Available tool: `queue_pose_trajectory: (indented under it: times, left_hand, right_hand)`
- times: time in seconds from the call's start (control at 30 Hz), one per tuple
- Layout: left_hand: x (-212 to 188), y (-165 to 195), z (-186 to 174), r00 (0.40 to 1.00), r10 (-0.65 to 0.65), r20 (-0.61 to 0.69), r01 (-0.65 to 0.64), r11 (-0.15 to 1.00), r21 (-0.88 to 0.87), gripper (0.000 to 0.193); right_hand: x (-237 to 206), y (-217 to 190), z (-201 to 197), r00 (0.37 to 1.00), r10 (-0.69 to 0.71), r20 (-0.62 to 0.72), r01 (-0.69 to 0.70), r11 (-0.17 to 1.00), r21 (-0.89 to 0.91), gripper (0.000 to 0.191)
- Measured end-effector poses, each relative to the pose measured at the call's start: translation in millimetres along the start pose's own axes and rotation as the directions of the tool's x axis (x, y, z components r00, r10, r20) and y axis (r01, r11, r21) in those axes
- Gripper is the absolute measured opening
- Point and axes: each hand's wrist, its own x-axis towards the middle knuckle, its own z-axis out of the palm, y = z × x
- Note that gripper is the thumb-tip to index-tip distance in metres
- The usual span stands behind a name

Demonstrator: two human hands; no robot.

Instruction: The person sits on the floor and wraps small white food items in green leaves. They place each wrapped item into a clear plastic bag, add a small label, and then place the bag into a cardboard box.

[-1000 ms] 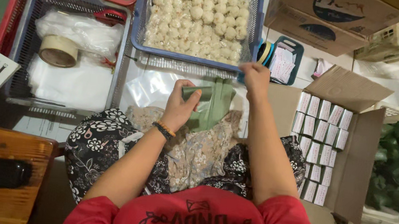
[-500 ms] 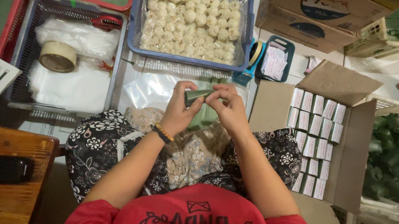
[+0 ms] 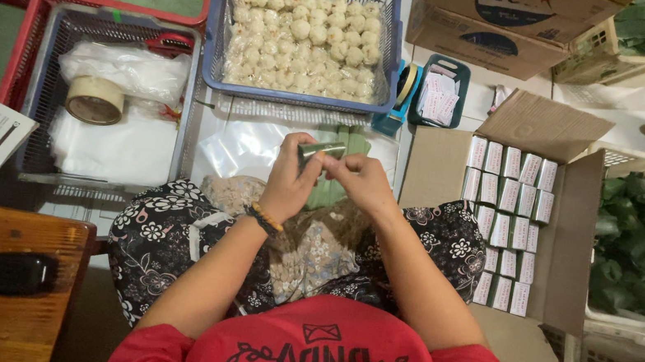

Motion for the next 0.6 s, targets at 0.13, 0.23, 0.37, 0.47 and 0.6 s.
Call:
queue_pose_trajectory:
  times: [0.13, 0.23, 0.37, 0.47, 0.6]
  left_hand:
    - [2.2, 1.2, -0.8, 0.916, -0.379, 0.134, 0.402, 0.861, -0.311, 0.026]
    - [-1.6, 2.6, -4.0, 0.902, -0.366, 0.230, 0.429, 0.823, -0.373, 0.023]
    - [-6.4, 7.4, -9.2, 0.936, -0.088, 0.341, 0.233, 0.881, -0.412, 0.025]
    - [-9.2, 16.1, -7.4, 0.915, 0.113, 0.387, -0.005, 0.963, -0.270, 0.040]
    - [-16.6, 37.1, 9.7, 0.861, 0.326, 0.390, -0.271, 0.943, -0.191, 0.069]
  right_hand:
    - [-28.6, -25.1, 0.8, 0.906, -0.367, -0.213, 0.312, 0.916, -0.250, 0.061]
    - [-50.2, -37.0, -8.0, 0.652, -0.737, -0.178, 0.636, 0.660, -0.400, 0.070]
    - [-62.8, -36.1, -32.3, 0.824, -0.565, 0.041, 0.566, 0.817, -0.109, 0.048]
    - [-66.3, -27.9, -50.6, 0.857, -0.503, 0.117, 0.500, 0.864, 0.049, 0.043]
    - [-76.5, -15.2, -60.4, 0.820, -0.566, 0.088, 0.560, 0.824, 0.082, 0.036]
